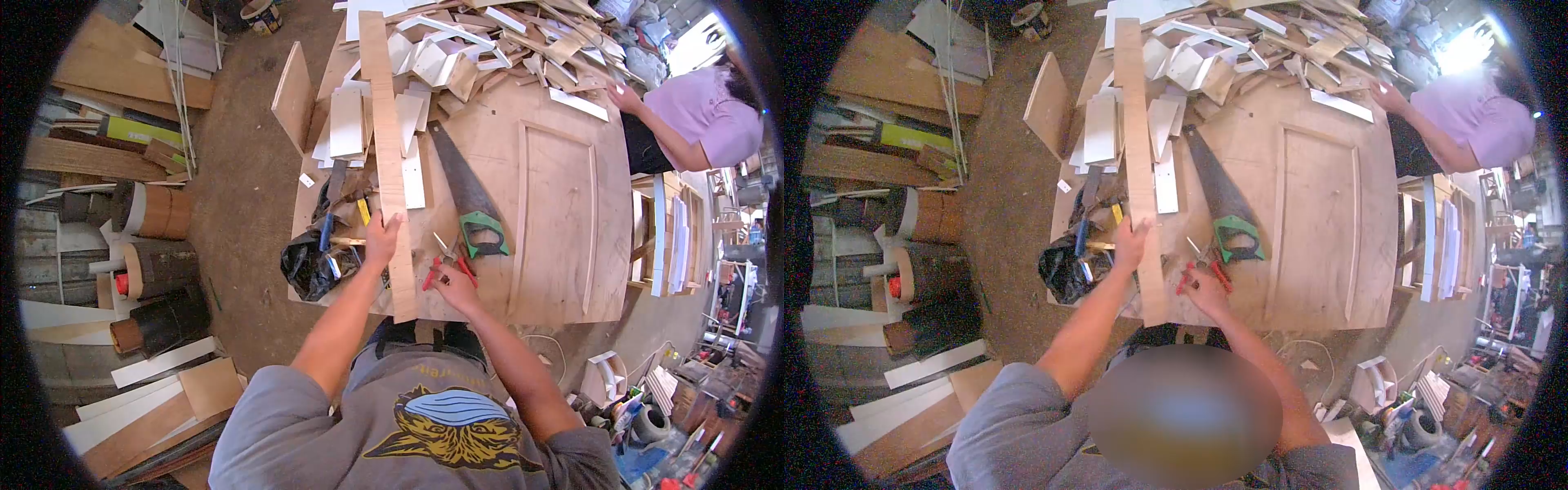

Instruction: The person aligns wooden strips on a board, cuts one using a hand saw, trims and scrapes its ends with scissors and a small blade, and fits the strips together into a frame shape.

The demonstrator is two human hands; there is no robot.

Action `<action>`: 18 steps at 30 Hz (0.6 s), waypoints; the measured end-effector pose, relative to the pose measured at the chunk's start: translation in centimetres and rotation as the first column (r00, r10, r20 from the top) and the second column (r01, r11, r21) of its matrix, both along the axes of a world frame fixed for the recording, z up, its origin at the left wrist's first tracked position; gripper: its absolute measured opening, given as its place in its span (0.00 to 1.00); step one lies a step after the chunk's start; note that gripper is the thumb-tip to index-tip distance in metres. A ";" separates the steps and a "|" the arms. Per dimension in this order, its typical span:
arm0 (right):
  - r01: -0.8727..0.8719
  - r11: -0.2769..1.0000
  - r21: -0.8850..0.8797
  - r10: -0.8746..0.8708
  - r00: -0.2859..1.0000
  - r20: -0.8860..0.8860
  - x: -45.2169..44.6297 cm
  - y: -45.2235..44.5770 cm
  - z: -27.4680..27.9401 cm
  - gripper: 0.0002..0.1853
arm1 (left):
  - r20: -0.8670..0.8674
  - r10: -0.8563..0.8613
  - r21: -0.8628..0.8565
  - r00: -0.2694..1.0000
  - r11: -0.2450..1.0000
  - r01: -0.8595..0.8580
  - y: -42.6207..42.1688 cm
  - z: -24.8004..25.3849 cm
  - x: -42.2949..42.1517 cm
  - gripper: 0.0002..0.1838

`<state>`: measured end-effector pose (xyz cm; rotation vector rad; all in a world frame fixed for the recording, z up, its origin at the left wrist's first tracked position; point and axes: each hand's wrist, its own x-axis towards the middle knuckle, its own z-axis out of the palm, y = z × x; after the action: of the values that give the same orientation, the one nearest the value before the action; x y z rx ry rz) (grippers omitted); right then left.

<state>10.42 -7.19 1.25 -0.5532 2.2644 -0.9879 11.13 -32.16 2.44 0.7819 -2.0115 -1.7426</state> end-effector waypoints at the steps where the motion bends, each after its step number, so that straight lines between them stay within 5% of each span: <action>1: 0.030 0.999 -0.010 -0.030 0.999 0.012 -0.1 0.0 1.3 0.21 | 0.011 -0.018 -0.009 1.000 1.000 0.018 -0.2 1.1 0.9 0.16; 9: 0.120 0.971 -0.208 -0.104 0.991 0.085 -6.2 3.8 3.9 0.24 | 0.017 -0.142 -0.121 0.990 0.982 0.143 1.0 8.2 11.8 0.18; 11: 0.255 0.924 -0.286 -0.192 0.954 0.230 -8.5 4.9 6.4 0.24 | 0.169 -0.185 -0.138 0.968 0.968 0.209 2.9 11.7 15.0 0.17; 15: 0.522 0.651 -0.551 -0.234 0.829 0.509 -14.1 9.6 9.4 0.29 | 0.287 -0.303 -0.231 0.909 0.899 0.372 7.0 11.2 22.9 0.16; 18: 0.683 0.472 -0.558 -0.272 0.715 0.644 -16.5 14.1 11.2 0.27 | 0.521 -0.371 -0.112 0.769 0.863 0.493 11.9 11.7 27.4 0.17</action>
<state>-6.12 6.93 12.40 0.1047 1.4439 -2.1854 38.51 -20.25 14.18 0.7640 -2.8879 -1.5699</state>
